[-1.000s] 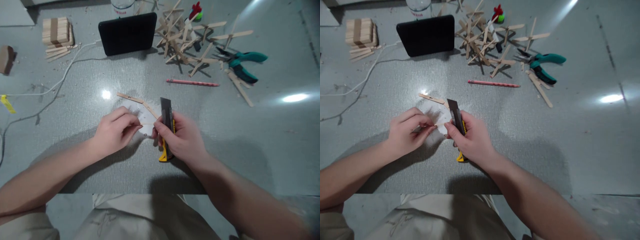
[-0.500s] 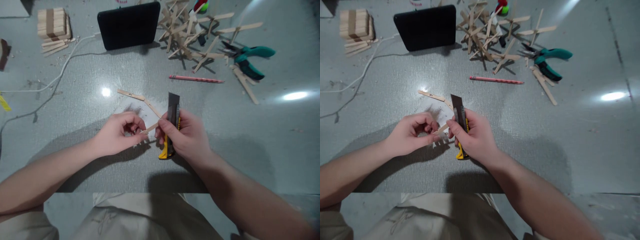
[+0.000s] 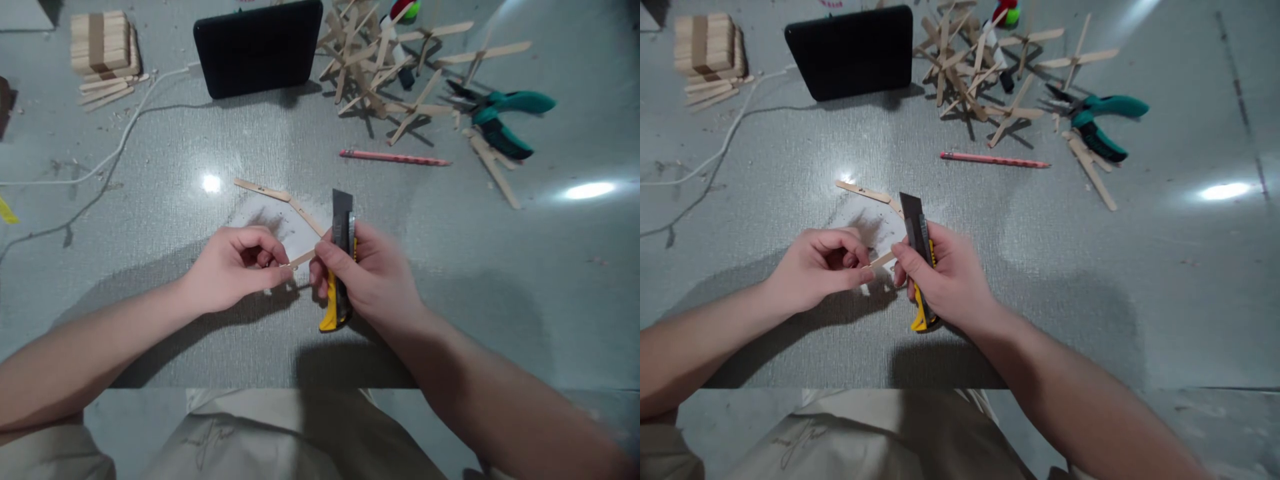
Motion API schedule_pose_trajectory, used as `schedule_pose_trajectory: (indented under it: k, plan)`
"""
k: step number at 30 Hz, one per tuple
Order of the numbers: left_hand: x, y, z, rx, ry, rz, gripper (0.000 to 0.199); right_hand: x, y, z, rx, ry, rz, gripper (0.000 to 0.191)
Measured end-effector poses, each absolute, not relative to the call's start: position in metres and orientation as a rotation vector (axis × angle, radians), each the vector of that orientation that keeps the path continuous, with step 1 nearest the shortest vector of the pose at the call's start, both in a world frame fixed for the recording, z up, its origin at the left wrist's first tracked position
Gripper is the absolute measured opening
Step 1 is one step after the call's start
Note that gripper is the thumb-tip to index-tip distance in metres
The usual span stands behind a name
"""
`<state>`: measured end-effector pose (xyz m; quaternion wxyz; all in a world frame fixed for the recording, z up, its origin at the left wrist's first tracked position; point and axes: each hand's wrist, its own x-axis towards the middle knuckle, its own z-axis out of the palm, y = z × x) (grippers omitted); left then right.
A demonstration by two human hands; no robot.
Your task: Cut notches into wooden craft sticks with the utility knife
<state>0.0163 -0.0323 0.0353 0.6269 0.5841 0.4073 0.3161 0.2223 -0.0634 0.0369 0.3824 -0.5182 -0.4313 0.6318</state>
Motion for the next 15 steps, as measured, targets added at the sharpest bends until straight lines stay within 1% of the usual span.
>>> schedule_pose_trajectory:
  k: [6, 12, 15]
  plan:
    - [0.0160, -0.0334, 0.0346, 1.360, 0.927, 0.758, 0.011, 0.2218, -0.0657, 0.0371, -1.308, -1.081, 1.609, 0.039]
    - [0.0161, -0.0366, 0.0368, 1.824, 0.970, 0.880, 0.010, 0.2244, -0.0675, 0.0354, -1.320, -1.120, 1.547, 0.036]
    - [0.0162, -0.0381, 0.0375, 1.914, 0.956, 0.908, 0.009, 0.2241, -0.0679, 0.0365, -1.314, -1.116, 1.548, 0.038]
